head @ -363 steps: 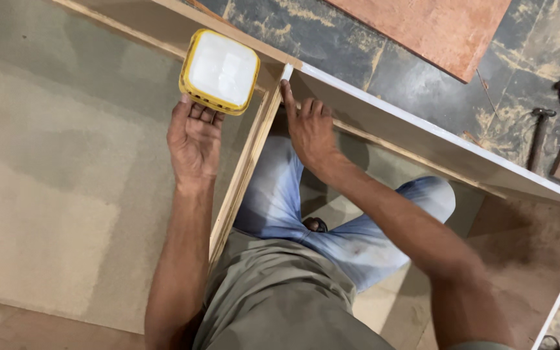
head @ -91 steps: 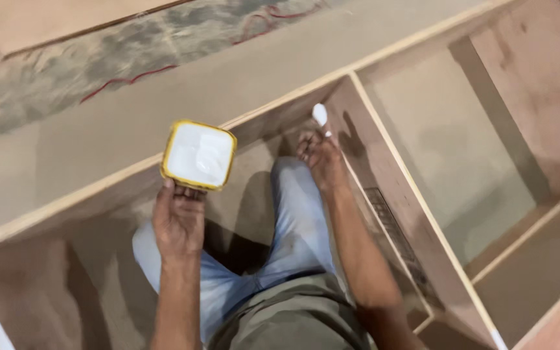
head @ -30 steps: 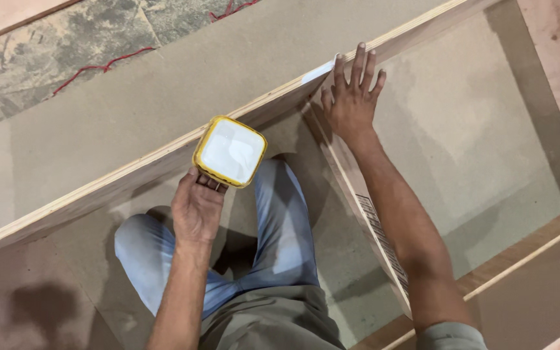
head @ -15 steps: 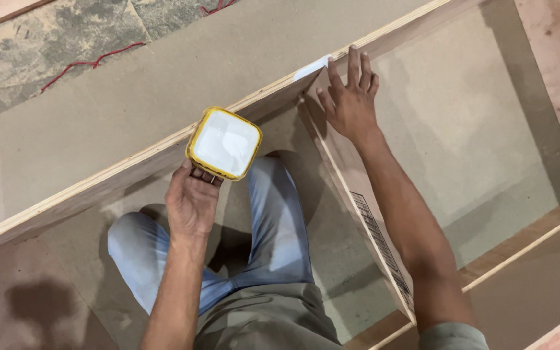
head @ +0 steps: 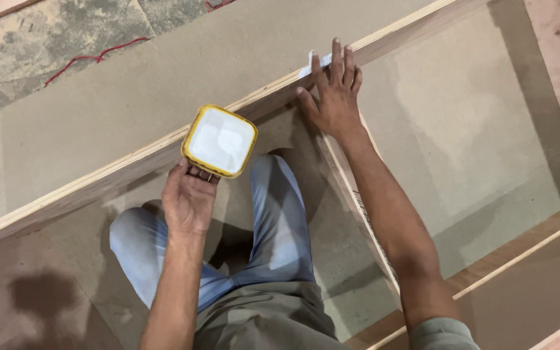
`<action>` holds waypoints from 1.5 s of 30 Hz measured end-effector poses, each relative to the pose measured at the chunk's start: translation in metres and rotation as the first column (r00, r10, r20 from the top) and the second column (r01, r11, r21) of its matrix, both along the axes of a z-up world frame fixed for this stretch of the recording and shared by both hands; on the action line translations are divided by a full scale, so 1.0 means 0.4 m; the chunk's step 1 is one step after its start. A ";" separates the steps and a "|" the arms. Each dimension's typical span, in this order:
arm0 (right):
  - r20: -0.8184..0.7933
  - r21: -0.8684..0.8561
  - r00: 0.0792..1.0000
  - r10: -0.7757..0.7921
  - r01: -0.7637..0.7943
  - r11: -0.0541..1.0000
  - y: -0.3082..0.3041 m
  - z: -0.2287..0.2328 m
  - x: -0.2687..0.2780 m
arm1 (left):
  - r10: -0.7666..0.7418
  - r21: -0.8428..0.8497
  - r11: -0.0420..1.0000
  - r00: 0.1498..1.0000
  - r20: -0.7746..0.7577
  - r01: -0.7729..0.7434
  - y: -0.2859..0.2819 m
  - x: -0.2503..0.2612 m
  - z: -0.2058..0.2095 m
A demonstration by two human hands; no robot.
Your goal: The person applies white glue from a small yellow container to the edges of a wooden furniture frame using their finger. They work along the seams and joints of the structure, smoothing the glue into the gaps.
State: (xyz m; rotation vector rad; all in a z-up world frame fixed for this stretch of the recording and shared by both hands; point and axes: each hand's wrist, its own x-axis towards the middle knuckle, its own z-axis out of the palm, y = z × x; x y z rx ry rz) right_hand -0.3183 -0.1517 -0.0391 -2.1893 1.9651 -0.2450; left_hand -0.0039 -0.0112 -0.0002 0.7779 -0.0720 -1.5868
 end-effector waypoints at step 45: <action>0.261 0.127 0.965 -0.017 -0.017 0.992 0.104 -0.050 0.259 | 0.165 -0.049 0.985 0.986 -0.026 -0.166 0.096 0.188 -0.027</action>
